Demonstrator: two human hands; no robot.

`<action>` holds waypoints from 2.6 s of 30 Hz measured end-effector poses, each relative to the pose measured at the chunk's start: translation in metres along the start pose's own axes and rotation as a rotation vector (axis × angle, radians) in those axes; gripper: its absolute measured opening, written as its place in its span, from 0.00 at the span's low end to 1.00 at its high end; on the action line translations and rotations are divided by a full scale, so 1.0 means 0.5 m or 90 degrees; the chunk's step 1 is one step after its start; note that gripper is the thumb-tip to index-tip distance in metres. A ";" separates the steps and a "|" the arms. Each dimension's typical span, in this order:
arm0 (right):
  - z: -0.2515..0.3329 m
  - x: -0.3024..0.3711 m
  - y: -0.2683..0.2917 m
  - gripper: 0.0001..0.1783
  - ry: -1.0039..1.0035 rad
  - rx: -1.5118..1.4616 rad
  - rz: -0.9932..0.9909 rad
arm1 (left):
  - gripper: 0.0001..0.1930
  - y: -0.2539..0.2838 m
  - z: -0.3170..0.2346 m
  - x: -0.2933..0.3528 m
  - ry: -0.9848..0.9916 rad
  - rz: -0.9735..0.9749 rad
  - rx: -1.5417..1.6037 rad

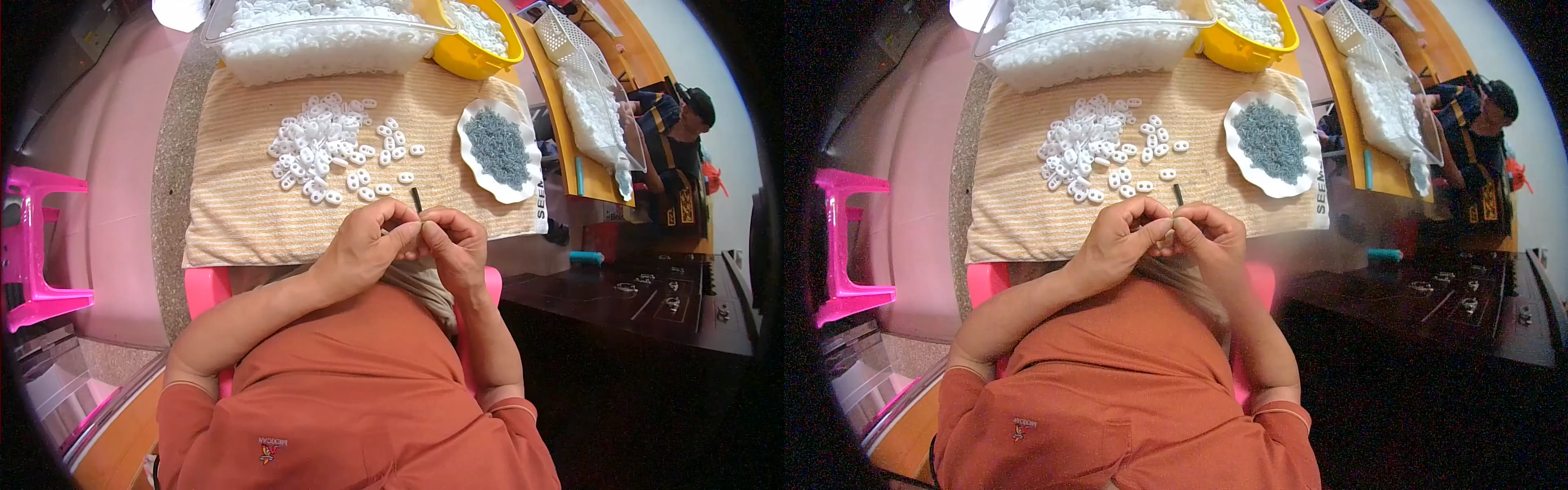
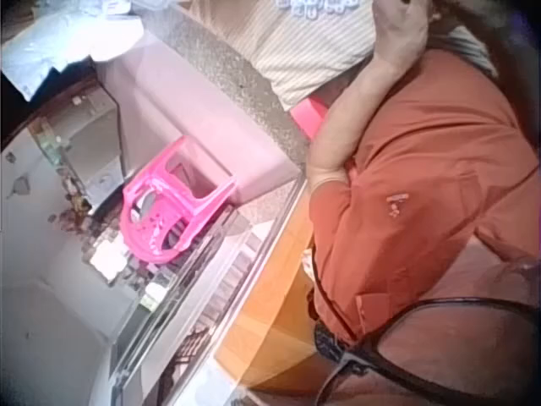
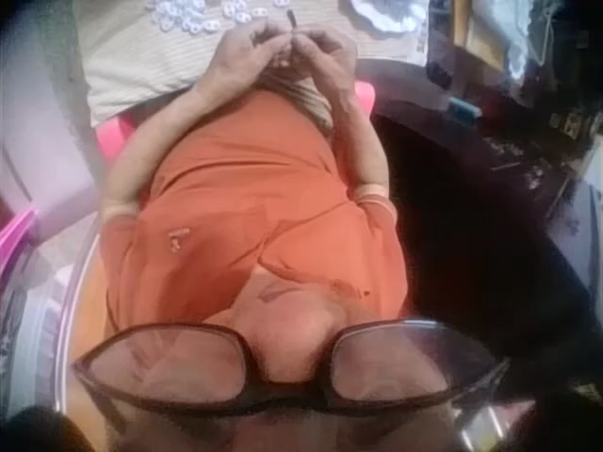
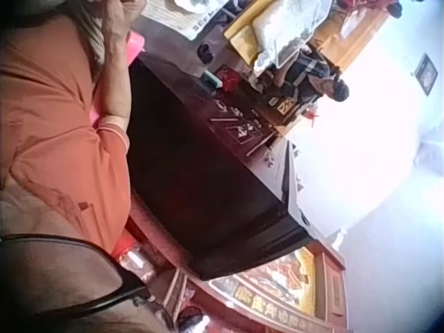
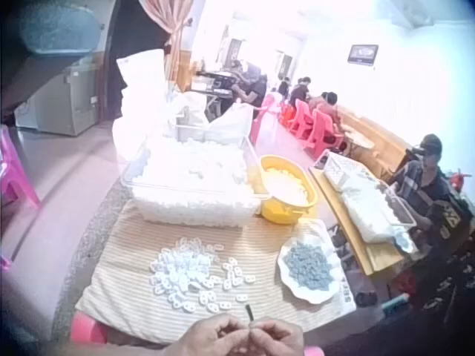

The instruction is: Stringing small white plastic components onto a thin black cord in a workshop setting.

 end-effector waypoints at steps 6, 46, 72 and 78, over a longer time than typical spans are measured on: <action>0.010 0.003 -0.010 0.08 -0.020 -0.011 -0.021 | 0.08 0.001 0.001 0.001 0.003 -0.002 0.007; 0.002 -0.002 -0.002 0.08 -0.058 0.009 -0.059 | 0.08 0.023 0.036 -0.004 0.093 -0.080 0.215; 0.027 0.001 -0.008 0.04 0.048 0.083 -0.025 | 0.10 0.011 0.024 -0.004 0.039 -0.018 0.089; 0.031 0.002 -0.014 0.04 0.058 0.086 -0.002 | 0.10 0.009 0.024 -0.003 0.038 -0.013 0.070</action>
Point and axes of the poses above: each hand's wrist, its own x-axis away from the middle knuckle, its own y-axis out of the back of the hand, z = x × y, the point moved 8 cm from there along -x, towards the middle knuckle, and after that the axes turned 3 degrees about -y, right-handed, at the moved point
